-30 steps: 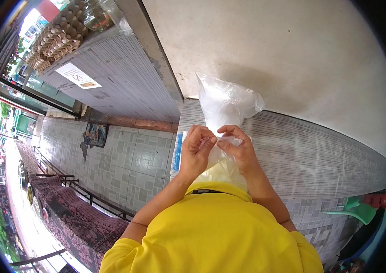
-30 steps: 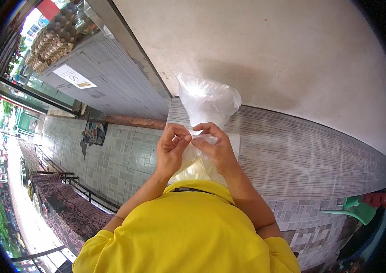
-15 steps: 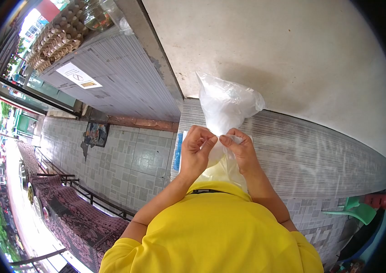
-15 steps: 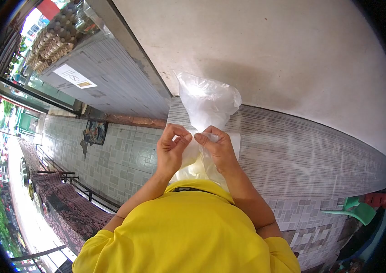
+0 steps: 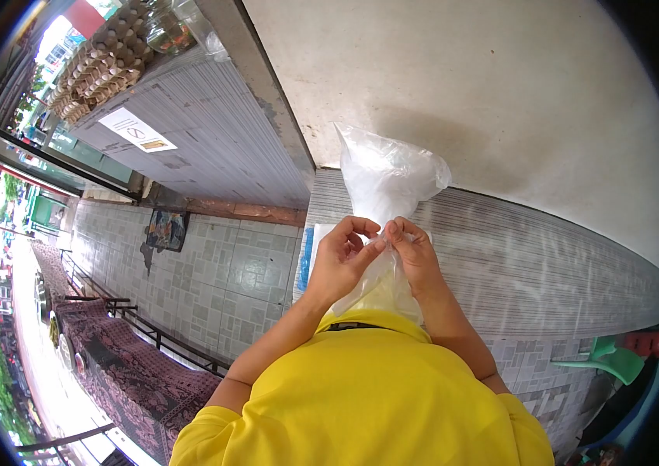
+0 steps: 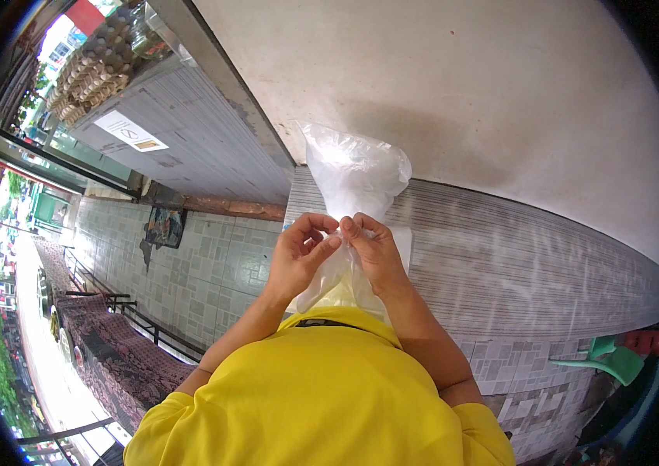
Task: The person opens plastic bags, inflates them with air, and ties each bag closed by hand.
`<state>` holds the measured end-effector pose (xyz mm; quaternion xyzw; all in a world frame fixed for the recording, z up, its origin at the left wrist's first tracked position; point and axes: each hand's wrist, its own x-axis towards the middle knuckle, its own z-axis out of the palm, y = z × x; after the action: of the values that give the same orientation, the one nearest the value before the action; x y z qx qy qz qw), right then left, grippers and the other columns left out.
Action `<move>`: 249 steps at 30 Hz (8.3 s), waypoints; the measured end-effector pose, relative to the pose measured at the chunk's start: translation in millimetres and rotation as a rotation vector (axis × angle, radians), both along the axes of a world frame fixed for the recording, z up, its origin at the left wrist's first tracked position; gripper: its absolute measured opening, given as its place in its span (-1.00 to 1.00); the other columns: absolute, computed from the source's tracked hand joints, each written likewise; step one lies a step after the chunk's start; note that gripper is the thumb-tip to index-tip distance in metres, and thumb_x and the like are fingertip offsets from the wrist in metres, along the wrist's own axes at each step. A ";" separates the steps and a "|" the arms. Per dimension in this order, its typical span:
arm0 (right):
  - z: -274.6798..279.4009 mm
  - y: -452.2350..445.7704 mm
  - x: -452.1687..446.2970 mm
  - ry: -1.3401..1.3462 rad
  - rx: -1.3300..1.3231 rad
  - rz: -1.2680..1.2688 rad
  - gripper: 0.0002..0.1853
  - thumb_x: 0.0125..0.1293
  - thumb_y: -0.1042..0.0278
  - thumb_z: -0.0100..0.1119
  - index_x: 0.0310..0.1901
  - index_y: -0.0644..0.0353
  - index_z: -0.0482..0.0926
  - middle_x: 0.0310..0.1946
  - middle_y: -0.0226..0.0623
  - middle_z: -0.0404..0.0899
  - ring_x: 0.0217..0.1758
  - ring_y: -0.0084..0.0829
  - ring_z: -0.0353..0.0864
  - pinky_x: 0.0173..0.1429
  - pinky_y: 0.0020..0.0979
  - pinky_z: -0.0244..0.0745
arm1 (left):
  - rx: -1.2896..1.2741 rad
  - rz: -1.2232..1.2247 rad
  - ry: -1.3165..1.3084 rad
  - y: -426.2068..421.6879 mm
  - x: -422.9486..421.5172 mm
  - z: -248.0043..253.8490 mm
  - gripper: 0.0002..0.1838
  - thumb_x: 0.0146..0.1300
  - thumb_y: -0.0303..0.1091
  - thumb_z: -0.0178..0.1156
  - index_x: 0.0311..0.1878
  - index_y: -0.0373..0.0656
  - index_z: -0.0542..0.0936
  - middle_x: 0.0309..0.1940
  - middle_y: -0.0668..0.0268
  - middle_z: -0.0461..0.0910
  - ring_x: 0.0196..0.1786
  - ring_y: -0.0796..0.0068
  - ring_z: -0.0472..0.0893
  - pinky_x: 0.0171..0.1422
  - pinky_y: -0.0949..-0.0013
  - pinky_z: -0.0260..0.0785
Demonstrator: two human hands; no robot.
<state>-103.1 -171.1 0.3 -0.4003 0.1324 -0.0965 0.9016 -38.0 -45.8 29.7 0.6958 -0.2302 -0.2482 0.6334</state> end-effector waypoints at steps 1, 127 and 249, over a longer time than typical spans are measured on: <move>1.8 1.3 0.3 0.002 -0.001 -0.004 -0.75 0.21 0.20 0.20 -0.56 0.08 0.48 -0.54 -0.58 0.47 -0.48 -0.76 0.35 -0.36 -0.68 0.29 | 0.022 0.010 0.015 0.3 0.1 -1.5 -0.90 0.16 -0.47 0.19 -0.26 -0.21 0.51 -0.40 0.46 0.47 -0.38 0.76 0.37 -0.29 0.68 0.23; 26.2 -12.0 -2.4 0.157 -0.270 0.066 -0.75 0.23 0.18 0.15 -0.34 0.22 0.58 -0.41 -0.41 0.53 -0.31 -0.63 0.47 -0.16 -0.62 0.35 | -0.243 0.003 0.172 8.1 12.2 -14.8 -0.92 0.13 -0.58 0.19 -0.33 -0.20 0.51 -0.44 0.48 0.51 -0.34 0.75 0.43 -0.18 0.62 0.27; 9.5 -1.6 -3.7 0.082 -0.169 -0.005 -0.82 0.11 0.44 0.25 -0.57 0.12 0.46 -0.49 -0.53 0.41 -0.39 -0.69 0.33 -0.24 -0.65 0.24 | -0.294 0.096 0.173 -4.3 1.6 -33.1 -0.88 0.30 -0.37 0.08 -0.30 -0.22 0.47 -0.45 0.50 0.44 -0.38 0.77 0.33 -0.28 0.65 0.21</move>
<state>-106.8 -172.7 9.9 -0.4780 0.1615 -0.0929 0.8584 -36.3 -50.1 -3.4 0.5821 -0.1749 -0.2403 0.7569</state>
